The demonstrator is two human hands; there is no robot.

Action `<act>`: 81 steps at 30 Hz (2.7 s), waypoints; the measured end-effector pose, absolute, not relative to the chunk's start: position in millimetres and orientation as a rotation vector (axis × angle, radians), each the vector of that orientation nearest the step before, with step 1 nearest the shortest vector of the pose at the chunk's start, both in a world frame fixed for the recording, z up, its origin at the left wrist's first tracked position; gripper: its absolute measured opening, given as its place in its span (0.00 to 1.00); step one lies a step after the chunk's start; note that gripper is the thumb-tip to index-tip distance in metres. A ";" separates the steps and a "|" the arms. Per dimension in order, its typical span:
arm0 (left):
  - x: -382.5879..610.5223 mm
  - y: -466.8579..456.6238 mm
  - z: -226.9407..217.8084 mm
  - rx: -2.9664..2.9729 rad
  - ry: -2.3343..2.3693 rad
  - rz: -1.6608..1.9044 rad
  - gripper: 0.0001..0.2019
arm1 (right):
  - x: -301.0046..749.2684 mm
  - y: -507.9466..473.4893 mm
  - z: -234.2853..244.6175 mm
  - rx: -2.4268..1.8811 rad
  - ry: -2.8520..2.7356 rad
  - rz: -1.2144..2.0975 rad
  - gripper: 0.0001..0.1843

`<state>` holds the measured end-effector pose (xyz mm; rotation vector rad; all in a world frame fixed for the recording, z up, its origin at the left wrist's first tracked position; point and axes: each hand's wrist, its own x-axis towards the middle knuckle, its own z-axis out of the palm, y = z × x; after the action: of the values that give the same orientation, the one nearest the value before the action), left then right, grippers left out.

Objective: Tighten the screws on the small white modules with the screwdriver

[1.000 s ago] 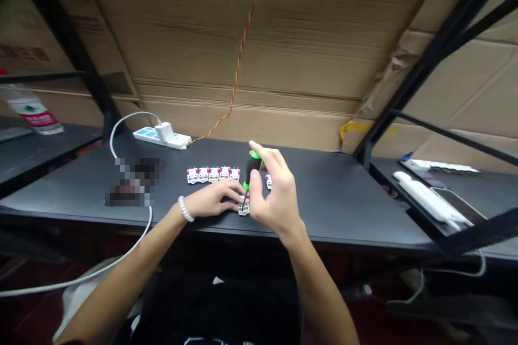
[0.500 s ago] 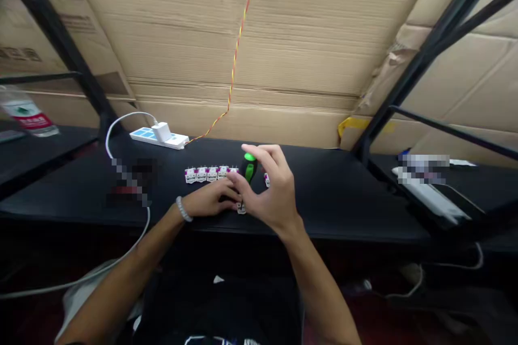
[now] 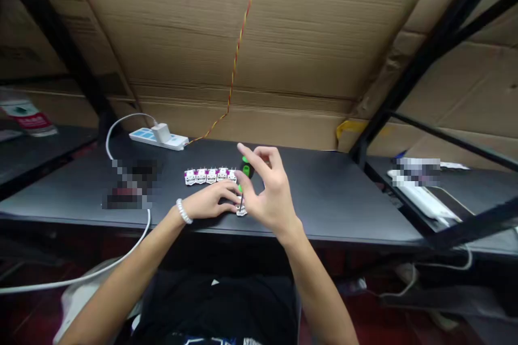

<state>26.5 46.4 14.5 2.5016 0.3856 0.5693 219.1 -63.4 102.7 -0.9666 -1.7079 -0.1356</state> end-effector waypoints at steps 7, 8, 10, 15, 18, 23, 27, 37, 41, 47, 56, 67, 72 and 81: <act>25.9 46.5 14.9 2.509 0.388 0.575 0.06 | 219.1 -65.9 104.7 -1.002 -1.678 -0.129 0.19; 26.0 46.5 15.1 2.514 0.390 0.570 0.06 | 218.8 -65.4 104.4 -1.006 -1.660 -0.152 0.18; 26.3 46.5 15.4 2.513 0.400 0.566 0.07 | 218.8 -64.5 104.0 -0.987 -1.682 -0.135 0.19; 26.4 46.5 15.2 2.502 0.388 0.568 0.06 | 218.8 -65.9 104.5 -0.962 -1.734 -0.044 0.23; 26.4 46.6 14.8 2.508 0.386 0.571 0.06 | 218.7 -65.6 104.1 -1.007 -1.636 -0.167 0.16; 26.4 47.1 14.6 2.511 0.387 0.569 0.07 | 220.4 -65.3 104.6 -0.965 -1.725 -0.085 0.25; 26.2 46.6 14.3 2.509 0.385 0.571 0.06 | 217.4 -65.2 104.0 -0.956 -1.683 -0.122 0.19; 26.4 45.7 16.7 2.520 0.396 0.568 0.06 | 216.6 -65.8 102.4 -0.957 -1.653 -0.089 0.19; 26.8 46.3 17.1 2.525 0.389 0.557 0.06 | 216.7 -64.4 100.8 -0.979 -1.632 -0.107 0.20; 26.8 46.7 17.2 2.532 0.390 0.552 0.05 | 216.8 -62.0 99.7 -0.990 -1.651 -0.070 0.22; 26.7 46.2 16.2 2.528 0.382 0.574 0.07 | 216.7 -61.0 102.1 -0.944 -1.689 -0.016 0.22; 26.5 45.7 19.4 2.520 0.374 0.559 0.07 | 217.2 -54.8 97.5 -0.966 -1.629 0.037 0.24; 27.5 44.2 18.3 2.508 0.363 0.552 0.05 | 215.5 -52.9 100.0 -1.047 -1.598 -0.097 0.20; 28.1 44.8 17.0 2.493 0.366 0.536 0.06 | 216.9 -56.6 96.2 -1.007 -1.656 -0.061 0.30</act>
<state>28.1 44.8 17.0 2.4935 0.3662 0.5361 216.9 -56.6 96.2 -1.0068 -1.6565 -0.0612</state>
